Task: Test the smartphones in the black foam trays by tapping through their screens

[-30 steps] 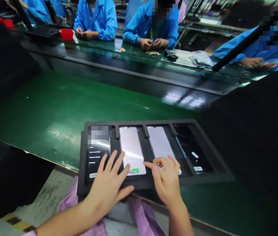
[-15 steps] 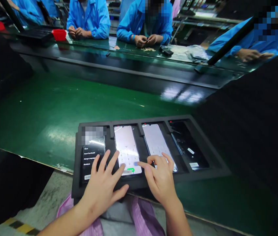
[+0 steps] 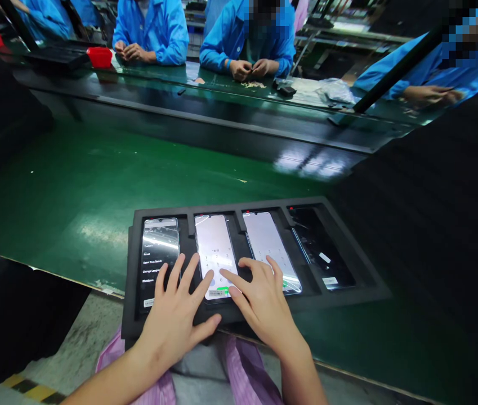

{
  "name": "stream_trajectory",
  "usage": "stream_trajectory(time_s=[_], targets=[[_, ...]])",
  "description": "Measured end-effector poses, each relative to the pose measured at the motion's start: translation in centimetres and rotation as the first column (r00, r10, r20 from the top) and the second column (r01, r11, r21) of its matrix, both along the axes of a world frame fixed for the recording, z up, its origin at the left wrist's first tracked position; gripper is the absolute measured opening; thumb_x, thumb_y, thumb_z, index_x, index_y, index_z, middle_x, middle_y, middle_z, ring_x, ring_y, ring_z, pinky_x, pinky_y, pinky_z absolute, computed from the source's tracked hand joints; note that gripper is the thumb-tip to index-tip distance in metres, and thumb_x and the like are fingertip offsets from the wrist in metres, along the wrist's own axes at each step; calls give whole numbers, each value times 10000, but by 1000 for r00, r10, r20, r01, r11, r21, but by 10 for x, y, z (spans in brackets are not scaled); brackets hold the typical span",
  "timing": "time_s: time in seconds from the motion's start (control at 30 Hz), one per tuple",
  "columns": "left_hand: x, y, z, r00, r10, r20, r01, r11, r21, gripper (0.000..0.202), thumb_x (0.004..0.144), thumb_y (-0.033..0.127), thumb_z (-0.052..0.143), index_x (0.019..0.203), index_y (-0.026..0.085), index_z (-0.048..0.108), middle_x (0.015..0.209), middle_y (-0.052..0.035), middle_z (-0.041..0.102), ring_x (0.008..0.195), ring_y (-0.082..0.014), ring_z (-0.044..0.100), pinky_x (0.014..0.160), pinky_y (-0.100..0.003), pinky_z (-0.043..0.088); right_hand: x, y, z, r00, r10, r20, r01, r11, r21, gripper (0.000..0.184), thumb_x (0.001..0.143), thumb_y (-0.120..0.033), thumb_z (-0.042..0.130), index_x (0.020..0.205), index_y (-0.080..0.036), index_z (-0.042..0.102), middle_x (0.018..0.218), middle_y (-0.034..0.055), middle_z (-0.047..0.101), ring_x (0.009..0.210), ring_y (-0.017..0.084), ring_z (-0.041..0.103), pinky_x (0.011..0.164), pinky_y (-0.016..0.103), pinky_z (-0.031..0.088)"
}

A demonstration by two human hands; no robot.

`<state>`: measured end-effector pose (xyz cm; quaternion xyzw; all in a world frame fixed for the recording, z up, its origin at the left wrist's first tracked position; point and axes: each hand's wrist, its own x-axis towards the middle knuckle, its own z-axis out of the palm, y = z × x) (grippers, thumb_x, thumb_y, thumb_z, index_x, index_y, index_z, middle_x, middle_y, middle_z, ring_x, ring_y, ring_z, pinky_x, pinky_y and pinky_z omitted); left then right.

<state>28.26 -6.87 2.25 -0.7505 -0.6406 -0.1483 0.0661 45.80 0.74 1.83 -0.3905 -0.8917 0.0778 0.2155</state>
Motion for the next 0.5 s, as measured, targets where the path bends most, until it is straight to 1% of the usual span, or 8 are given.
stream_trajectory(time_s=[0.07, 0.13, 0.23, 0.37, 0.5], targets=[[0, 0, 0, 1000, -1, 7, 1, 1000, -18, 493, 811, 558, 479, 1210, 283, 570, 1355, -117, 487, 1246, -334, 382, 983, -483, 263, 3, 1, -1, 1000, -1, -8, 1, 1000, 25, 369, 948, -318, 301, 1056, -287, 652, 1016, 72, 519, 993, 211, 474, 1007, 508, 244], [0, 0, 0, 1000, -4, 11, 5, 1000, -29, 492, 816, 556, 472, 1209, 277, 573, 1354, -124, 490, 1244, -339, 386, 979, -487, 269, 6, 1, -1, 999, 8, -48, -5, 998, 58, 377, 947, -276, 288, 1056, -265, 649, 1002, 70, 510, 962, 198, 474, 998, 501, 252], [0, 0, 2, 1000, -8, 9, 9, 1000, -26, 507, 823, 557, 464, 1232, 270, 556, 1347, -138, 497, 1242, -339, 396, 975, -487, 266, 10, 0, -2, 992, -10, -122, 22, 995, 96, 380, 930, -193, 294, 974, -227, 670, 942, 58, 501, 895, 173, 474, 986, 478, 265], [1, 1, 4, 1000, -6, 1, 6, 1000, 11, 499, 822, 557, 471, 1225, 277, 558, 1319, -142, 520, 1219, -331, 423, 962, -478, 270, 8, -1, -4, 988, -48, -144, 59, 996, 74, 370, 912, -157, 324, 860, -212, 686, 901, 53, 510, 880, 168, 488, 985, 470, 276], [1, 1, 4, 1000, -16, 11, 16, 999, 29, 460, 824, 533, 490, 1205, 286, 569, 1314, -141, 521, 1213, -325, 431, 956, -476, 277, 6, 0, -4, 988, -57, -140, 67, 996, 66, 365, 911, -162, 332, 859, -220, 689, 893, 51, 522, 878, 170, 502, 979, 476, 284]])
